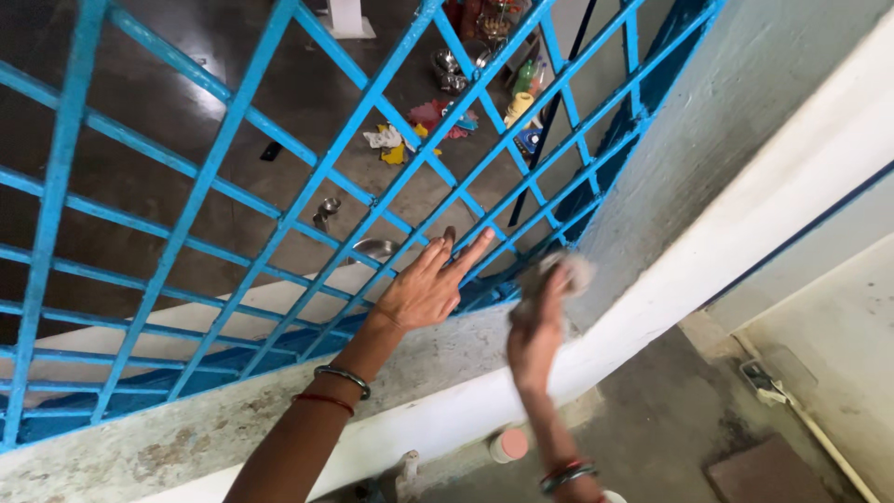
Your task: The person wets a cloth in a small bowl and proceeds to wipe down a blue metal window grille. They clean the vertical and horizontal bars of the grille systematically using the damp cloth.
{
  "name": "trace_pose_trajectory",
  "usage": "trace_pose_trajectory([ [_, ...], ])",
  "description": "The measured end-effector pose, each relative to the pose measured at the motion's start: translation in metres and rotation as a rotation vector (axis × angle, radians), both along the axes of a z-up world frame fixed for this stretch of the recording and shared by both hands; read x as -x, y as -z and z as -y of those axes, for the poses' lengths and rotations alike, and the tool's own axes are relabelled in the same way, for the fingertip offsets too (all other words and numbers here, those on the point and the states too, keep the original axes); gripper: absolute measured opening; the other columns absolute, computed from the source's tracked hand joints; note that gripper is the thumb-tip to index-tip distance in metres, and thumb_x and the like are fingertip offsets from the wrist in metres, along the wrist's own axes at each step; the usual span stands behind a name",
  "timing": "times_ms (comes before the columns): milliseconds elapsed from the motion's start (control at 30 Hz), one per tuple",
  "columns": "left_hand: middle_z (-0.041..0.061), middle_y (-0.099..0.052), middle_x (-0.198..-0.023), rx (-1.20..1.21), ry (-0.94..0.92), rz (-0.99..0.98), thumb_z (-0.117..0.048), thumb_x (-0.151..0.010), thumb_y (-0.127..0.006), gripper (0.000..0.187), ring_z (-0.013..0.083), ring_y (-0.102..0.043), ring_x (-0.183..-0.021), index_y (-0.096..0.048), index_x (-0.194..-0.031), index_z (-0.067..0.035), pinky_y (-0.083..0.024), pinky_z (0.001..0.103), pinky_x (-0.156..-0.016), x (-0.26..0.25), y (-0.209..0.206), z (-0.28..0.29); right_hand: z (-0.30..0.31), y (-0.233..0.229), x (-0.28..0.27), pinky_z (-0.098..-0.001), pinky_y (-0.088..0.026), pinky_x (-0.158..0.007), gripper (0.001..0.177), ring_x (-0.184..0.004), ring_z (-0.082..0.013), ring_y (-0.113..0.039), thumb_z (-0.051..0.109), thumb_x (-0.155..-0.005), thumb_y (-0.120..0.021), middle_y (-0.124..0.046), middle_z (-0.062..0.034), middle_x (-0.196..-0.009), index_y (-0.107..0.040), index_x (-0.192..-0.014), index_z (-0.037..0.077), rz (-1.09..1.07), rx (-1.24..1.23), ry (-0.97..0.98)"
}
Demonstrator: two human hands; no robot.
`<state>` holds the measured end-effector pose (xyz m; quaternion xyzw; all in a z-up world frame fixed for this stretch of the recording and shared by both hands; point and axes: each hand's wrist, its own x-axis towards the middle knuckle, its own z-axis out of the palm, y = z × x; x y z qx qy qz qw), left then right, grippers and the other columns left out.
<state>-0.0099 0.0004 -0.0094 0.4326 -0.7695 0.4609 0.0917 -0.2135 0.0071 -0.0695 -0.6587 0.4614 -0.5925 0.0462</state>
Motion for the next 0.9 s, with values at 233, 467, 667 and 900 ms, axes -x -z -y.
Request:
trace_pose_trajectory([
  [233, 0.020, -0.025, -0.168, 0.128, 0.036, -0.042, -0.029, -0.103, -0.043, 0.066, 0.0293, -0.038, -0.153, -0.036, -0.157, 0.007, -0.017, 0.043, -0.127, -0.007, 0.031, 0.016, 0.065, -0.097, -0.010, -0.0438, -0.022, -0.128, 0.088, -0.158, -0.0438, -0.026, -0.016, -0.083, -0.051, -0.026, -0.0312, -0.169, -0.017, -0.163, -0.003, 0.076, 0.183, -0.033],
  [467, 0.017, -0.023, -0.168, 0.164, -0.055, -0.005, -0.023, -0.104, -0.033, 0.057, 0.0229, -0.030, -0.156, -0.041, -0.156, 0.000, -0.014, 0.041, -0.129, -0.007, 0.035, 0.018, 0.028, 0.067, -0.062, -0.0493, -0.032, -0.121, 0.082, -0.145, -0.0523, -0.036, -0.017, -0.077, -0.044, -0.037, -0.0367, -0.155, -0.024, -0.156, -0.008, -0.279, 0.040, -0.011],
  [667, 0.014, -0.026, -0.170, -0.120, 0.072, -0.255, -0.026, -0.091, -0.053, 0.069, 0.0212, -0.028, -0.154, -0.043, -0.156, -0.005, -0.017, 0.037, -0.127, -0.003, 0.002, -0.018, -0.040, 0.054, -0.044, -0.0426, -0.040, -0.112, 0.093, -0.140, -0.0438, -0.047, -0.021, -0.069, -0.037, -0.036, -0.0308, -0.160, -0.022, -0.159, -0.001, -0.118, -0.295, -0.294],
  [900, 0.006, -0.032, -0.169, 0.298, 0.063, -0.177, -0.035, -0.095, -0.063, 0.070, 0.0298, -0.028, -0.155, -0.048, -0.159, -0.011, -0.026, 0.047, -0.124, -0.028, -0.104, -0.040, 0.044, -0.201, -0.028, -0.0370, -0.023, -0.134, 0.089, -0.162, -0.0354, -0.025, -0.016, -0.089, -0.049, -0.024, -0.0206, -0.172, -0.016, -0.168, 0.005, 0.080, 0.462, 0.018],
])
